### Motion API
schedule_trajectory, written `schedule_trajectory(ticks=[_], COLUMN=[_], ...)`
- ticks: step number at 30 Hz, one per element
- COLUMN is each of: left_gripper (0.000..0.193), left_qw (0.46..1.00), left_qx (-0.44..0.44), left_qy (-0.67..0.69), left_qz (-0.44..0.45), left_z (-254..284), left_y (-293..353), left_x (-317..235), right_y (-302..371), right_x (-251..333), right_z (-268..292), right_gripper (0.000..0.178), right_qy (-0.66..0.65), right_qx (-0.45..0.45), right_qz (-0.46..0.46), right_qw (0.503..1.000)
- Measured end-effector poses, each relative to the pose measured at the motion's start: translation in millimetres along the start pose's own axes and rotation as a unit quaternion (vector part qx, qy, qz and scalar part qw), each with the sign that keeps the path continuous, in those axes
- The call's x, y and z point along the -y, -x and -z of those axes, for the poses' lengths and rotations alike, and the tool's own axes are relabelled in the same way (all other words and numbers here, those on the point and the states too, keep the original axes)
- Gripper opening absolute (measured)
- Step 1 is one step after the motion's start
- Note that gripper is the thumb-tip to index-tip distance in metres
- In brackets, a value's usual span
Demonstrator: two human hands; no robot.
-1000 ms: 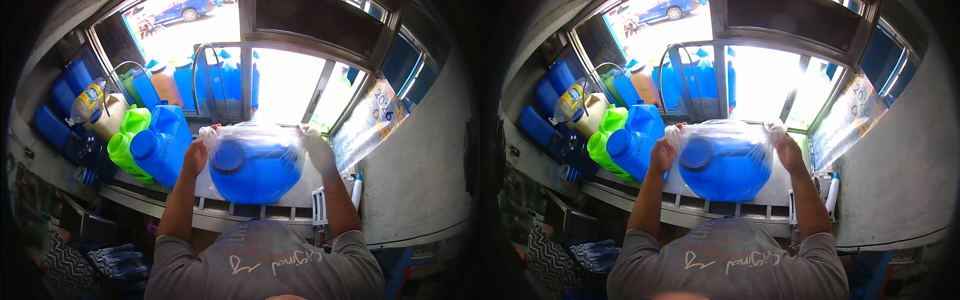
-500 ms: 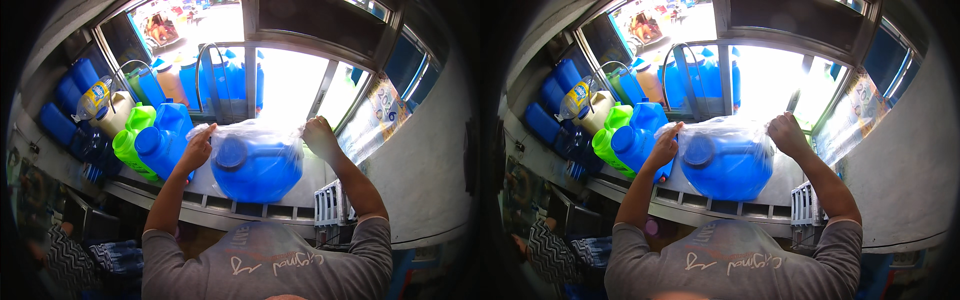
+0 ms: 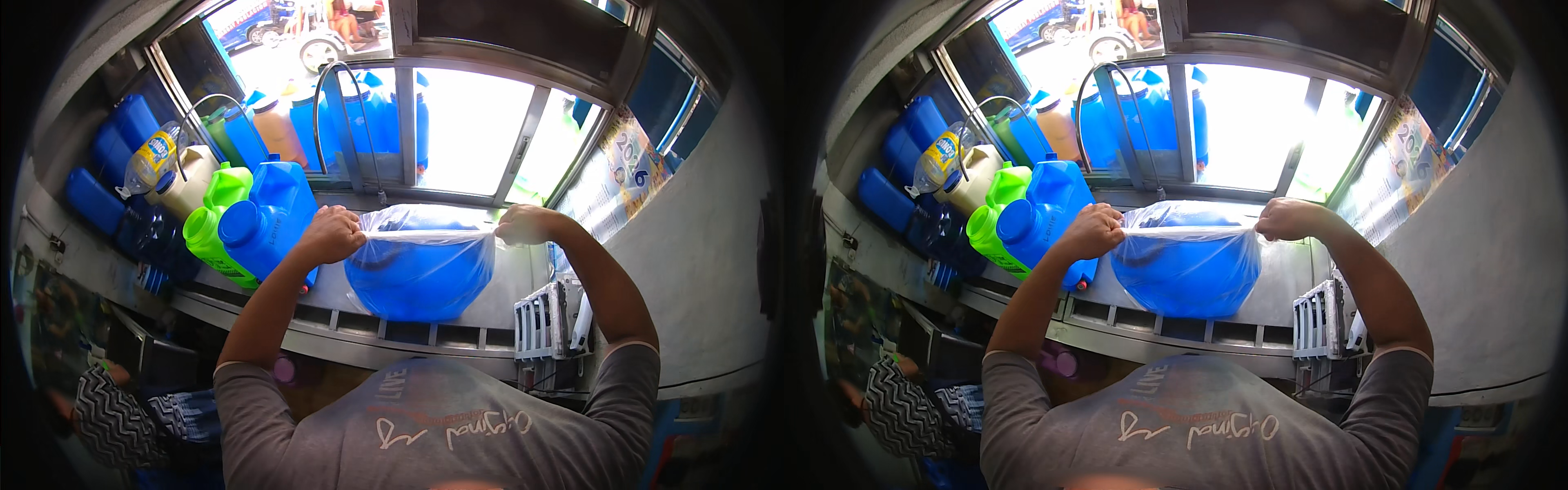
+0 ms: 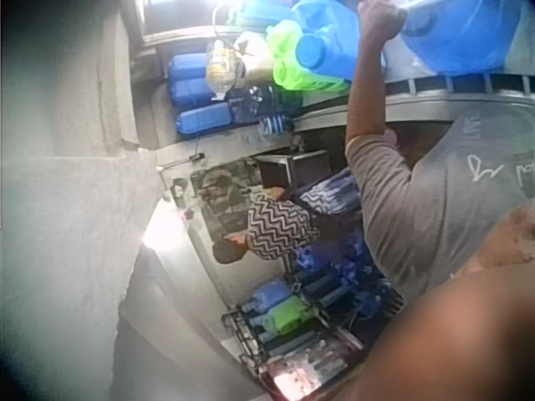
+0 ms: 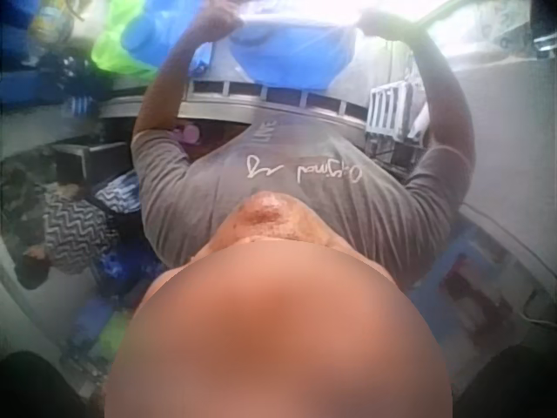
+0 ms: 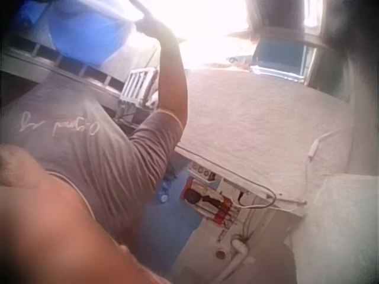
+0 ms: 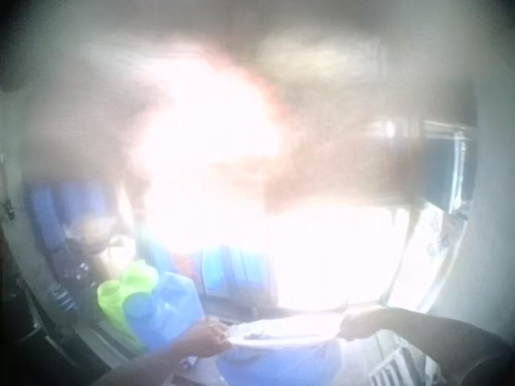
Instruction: The person fills several large plastic water containers from a tap, secures them with plastic bags and twist ties, and uses a handheld device to seal the container openings. The person handles blue and green containers, placing them on a metal counter and sealing each one individually.
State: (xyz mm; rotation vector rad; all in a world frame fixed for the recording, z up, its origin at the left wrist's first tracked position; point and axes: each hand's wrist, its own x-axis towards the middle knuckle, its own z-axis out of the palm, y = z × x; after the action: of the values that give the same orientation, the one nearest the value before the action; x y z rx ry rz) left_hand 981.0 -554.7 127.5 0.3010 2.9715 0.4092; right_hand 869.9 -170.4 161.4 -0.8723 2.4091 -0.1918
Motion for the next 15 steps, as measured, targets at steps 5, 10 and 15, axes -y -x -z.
schedule_trajectory(ticks=[5,10,15], left_gripper=[0.034,0.032,0.035], left_qw=[0.997,0.992,0.796], left_qx=[-0.015,-0.058,-0.019], left_qy=[0.050,0.067,0.604], left_qz=[-0.050,-0.091,-0.014], left_z=[10.4,13.0,-10.3], left_y=[16.2,30.7,19.3], left_x=[1.5,4.5,16.1], right_y=[31.7,43.3,16.9], right_x=[19.3,33.4,-0.5], right_z=[-13.6,6.2,-29.7], right_gripper=[0.034,0.032,0.038], right_qy=[0.219,0.048,-0.297], right_qx=[-0.268,-0.057,-0.176], right_qz=[0.095,-0.020,0.145], right_qw=[0.934,0.997,0.927])
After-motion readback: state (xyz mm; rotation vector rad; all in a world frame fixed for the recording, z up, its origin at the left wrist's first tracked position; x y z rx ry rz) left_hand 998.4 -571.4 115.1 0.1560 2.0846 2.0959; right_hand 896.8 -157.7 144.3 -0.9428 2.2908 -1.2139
